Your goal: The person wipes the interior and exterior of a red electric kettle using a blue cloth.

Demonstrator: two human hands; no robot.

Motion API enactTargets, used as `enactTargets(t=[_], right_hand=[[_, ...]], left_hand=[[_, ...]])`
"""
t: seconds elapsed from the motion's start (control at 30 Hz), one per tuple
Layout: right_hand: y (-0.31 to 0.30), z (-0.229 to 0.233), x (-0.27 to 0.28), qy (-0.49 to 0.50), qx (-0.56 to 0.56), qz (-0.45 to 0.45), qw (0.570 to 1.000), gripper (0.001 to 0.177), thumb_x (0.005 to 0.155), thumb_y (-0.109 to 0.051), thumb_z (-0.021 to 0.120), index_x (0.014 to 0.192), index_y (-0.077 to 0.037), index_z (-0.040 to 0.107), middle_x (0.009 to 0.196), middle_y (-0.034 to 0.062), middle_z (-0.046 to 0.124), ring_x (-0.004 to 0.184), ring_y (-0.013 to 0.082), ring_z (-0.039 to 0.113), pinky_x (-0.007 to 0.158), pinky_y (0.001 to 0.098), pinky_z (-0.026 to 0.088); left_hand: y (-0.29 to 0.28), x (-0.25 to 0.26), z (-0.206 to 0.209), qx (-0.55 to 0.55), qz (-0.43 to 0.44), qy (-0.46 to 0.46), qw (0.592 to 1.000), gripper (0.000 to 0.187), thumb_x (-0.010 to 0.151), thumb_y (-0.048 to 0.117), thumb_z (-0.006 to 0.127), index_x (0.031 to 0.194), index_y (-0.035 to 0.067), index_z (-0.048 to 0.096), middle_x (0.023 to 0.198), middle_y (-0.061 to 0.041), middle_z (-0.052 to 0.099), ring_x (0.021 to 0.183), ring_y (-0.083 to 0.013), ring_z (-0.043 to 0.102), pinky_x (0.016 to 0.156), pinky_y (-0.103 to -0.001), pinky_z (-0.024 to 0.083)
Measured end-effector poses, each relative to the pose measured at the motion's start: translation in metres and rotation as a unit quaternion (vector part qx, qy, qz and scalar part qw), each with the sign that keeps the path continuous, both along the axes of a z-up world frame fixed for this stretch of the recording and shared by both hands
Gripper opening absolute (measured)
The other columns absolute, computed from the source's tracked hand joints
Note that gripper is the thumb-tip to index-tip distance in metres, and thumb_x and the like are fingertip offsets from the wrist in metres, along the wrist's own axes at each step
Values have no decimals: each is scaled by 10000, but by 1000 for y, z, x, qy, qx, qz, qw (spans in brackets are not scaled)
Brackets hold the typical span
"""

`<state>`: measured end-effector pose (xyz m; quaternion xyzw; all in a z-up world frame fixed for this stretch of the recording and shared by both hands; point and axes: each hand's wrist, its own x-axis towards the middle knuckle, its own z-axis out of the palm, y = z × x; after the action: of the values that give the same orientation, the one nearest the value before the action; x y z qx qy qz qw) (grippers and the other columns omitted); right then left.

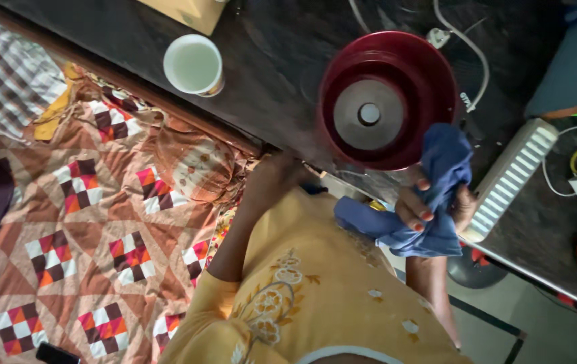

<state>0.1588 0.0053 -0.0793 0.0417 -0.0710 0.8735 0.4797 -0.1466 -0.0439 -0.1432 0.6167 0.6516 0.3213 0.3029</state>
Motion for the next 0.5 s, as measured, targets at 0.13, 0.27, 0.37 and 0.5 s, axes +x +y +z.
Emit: enactTargets(t=[0.13,0.27,0.37,0.5], right_hand=[[-10,3,-29,-82,-24,39,996,690,1005,-508,699,1371,50,523,1143,192,612,747,238,654,564,357,549],[-15,-19,-56,-217,-36,89,971,726,952,-434,728,1449,45,502,1139,171,626,740,235,642,546,357,547],[0,-34,-85,-388,27,43,920,719,915,-343,753,1437,82,498,1205,183,645,938,267,682,781,386,581],[20,-15,-134,-390,15,96,916,625,875,-263,684,1355,104,522,1145,287,694,1023,409,745,917,501,603]], left_hand=[[8,-37,2,122,216,-40,968,172,920,150,757,1052,55,702,938,-98,717,770,-216,717,687,-331,567],[24,-74,-4,237,349,-37,906,289,899,63,811,1141,41,656,998,-88,610,793,-199,625,717,-322,533],[30,-94,-3,310,351,-52,882,340,942,55,788,1214,48,584,1215,-99,552,1022,-197,590,834,-330,542],[20,-91,-12,110,248,-248,930,553,876,250,817,1341,64,582,1277,-81,595,1092,-172,653,809,-325,528]])
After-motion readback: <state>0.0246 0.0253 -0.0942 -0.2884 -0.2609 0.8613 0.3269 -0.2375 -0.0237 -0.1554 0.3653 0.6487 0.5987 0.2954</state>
